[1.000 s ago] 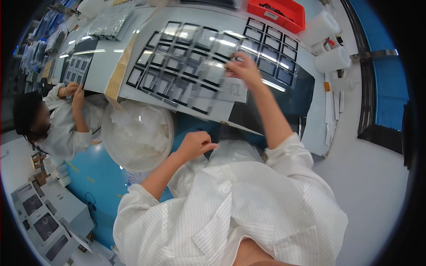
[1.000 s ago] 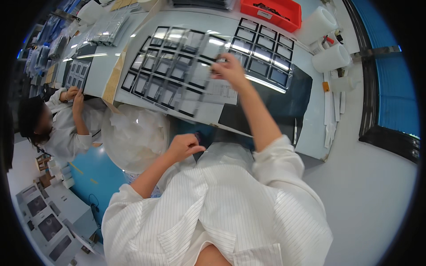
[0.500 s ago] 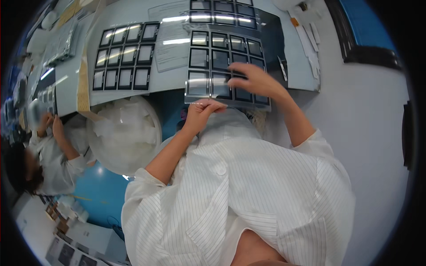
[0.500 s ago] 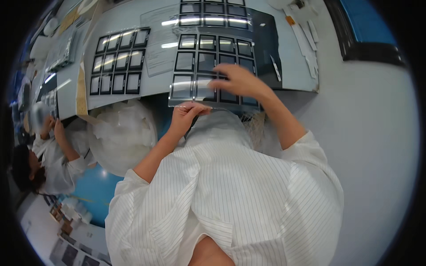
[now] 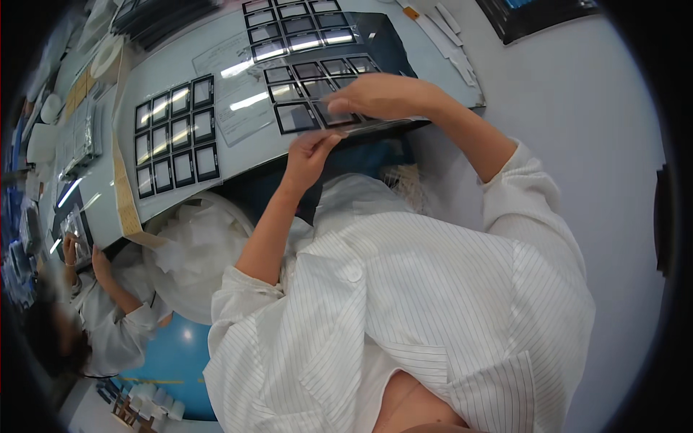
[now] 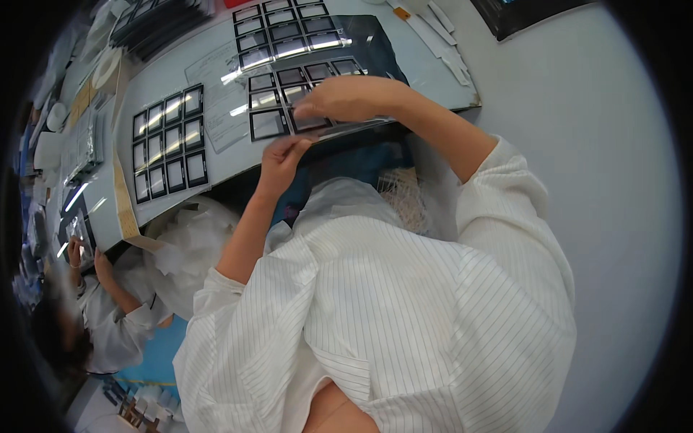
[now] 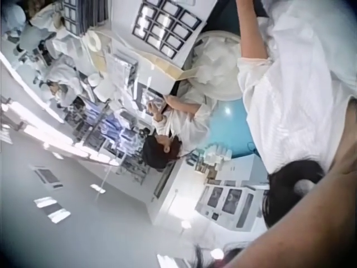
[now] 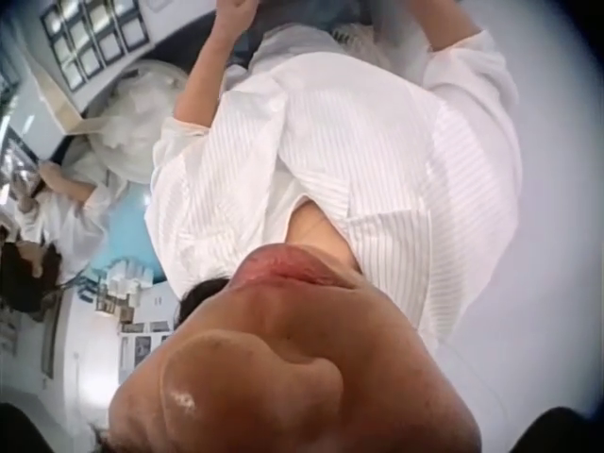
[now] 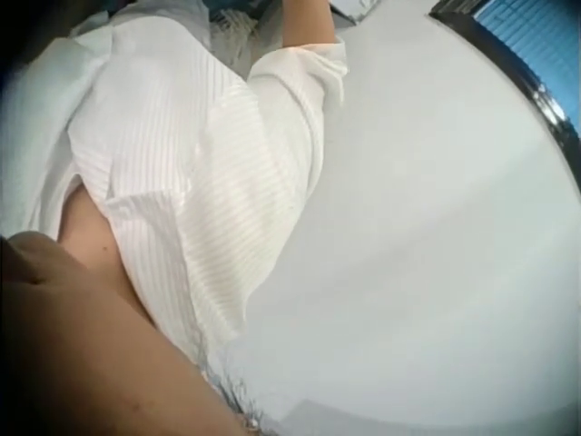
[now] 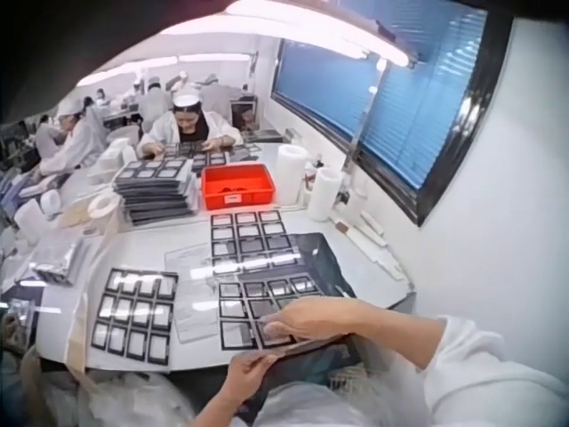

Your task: Placing small rectangular components or plates into a multi-slot grid tray at a workstation.

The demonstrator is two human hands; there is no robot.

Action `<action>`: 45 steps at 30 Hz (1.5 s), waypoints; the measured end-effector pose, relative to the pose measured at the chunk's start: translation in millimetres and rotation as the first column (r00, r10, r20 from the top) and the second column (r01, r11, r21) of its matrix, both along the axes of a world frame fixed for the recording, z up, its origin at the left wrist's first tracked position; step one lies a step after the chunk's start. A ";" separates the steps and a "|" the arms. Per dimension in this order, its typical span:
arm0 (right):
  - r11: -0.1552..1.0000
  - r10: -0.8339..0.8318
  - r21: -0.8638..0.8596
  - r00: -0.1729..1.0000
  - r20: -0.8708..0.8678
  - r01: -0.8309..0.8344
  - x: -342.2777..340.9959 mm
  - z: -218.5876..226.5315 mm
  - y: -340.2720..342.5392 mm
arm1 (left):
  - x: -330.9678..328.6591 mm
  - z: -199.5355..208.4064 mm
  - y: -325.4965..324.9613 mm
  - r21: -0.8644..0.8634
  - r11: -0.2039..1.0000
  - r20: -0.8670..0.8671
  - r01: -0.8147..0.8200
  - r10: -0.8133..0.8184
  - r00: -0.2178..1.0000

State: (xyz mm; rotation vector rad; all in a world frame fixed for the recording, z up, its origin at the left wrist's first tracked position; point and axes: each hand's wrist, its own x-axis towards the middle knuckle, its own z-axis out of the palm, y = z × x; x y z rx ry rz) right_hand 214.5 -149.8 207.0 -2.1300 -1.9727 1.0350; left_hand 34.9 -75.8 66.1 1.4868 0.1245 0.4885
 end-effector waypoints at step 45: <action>0.975 0.210 -0.132 0.938 0.276 -0.179 -38.3 -10.2 -16.9 | -24.4 -27.8 15.6 -0.624 0.781 -0.309 -0.035 -0.206 0.928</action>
